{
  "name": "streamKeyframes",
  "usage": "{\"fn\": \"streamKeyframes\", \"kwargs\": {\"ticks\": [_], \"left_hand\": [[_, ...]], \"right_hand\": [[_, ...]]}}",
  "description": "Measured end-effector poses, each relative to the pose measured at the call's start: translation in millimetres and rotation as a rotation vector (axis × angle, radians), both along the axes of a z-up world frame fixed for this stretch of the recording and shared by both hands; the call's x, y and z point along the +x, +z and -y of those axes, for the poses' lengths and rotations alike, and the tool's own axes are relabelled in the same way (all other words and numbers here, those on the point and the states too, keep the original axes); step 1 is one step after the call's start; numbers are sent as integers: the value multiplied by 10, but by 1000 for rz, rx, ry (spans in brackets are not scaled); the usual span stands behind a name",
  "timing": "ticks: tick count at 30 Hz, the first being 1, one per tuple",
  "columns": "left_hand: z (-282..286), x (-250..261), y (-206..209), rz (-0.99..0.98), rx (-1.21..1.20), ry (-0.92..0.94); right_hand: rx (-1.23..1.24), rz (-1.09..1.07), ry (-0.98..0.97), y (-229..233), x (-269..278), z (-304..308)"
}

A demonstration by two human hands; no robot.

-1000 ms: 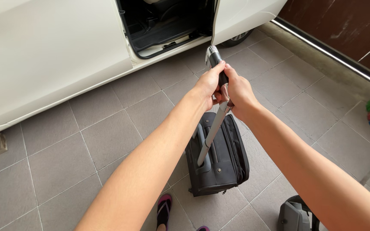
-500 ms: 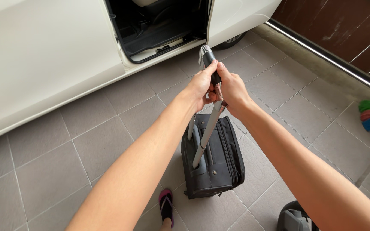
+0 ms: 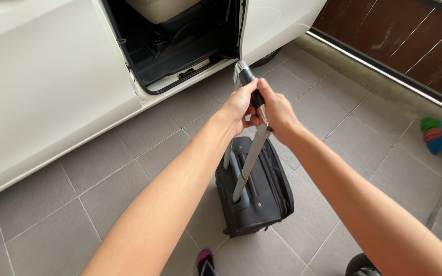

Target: The person retrieves a black rolling suitcase from inside the house, extends its handle, and wheels it out to a white car parked in the garage. They then lift the suitcase and place it into the back seat of the car.

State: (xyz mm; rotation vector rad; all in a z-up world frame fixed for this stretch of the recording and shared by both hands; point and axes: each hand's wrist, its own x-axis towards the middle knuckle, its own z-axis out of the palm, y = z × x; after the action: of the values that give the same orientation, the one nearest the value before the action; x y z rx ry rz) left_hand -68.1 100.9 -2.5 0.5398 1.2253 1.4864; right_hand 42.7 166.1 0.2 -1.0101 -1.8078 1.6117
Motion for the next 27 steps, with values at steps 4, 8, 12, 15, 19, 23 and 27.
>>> {"fn": "streamKeyframes", "kwargs": {"ticks": [4, 8, 12, 15, 19, 23, 27], "left_hand": [[-210, -249, 9, -1, -34, 35], [-453, -468, 6, -44, -54, 25], [-645, -648, 11, -56, -79, 26], [-775, -775, 30, -44, -109, 54], [-957, -1048, 30, -30, -86, 79], [-1142, -1289, 8, 2, -38, 74], [-1338, -1588, 76, -22, -96, 135]], "right_hand": [[-54, -88, 8, 34, -266, -142], [-43, -59, -25, 107, -453, -291], [-53, -17, -11, 190, -592, -425], [-67, -30, 30, 211, -729, -548], [-62, -48, 23, 162, -1050, -784], [-68, -126, 88, 74, -1366, -1055], [8, -24, 116, 84, -1644, -1360]]}}
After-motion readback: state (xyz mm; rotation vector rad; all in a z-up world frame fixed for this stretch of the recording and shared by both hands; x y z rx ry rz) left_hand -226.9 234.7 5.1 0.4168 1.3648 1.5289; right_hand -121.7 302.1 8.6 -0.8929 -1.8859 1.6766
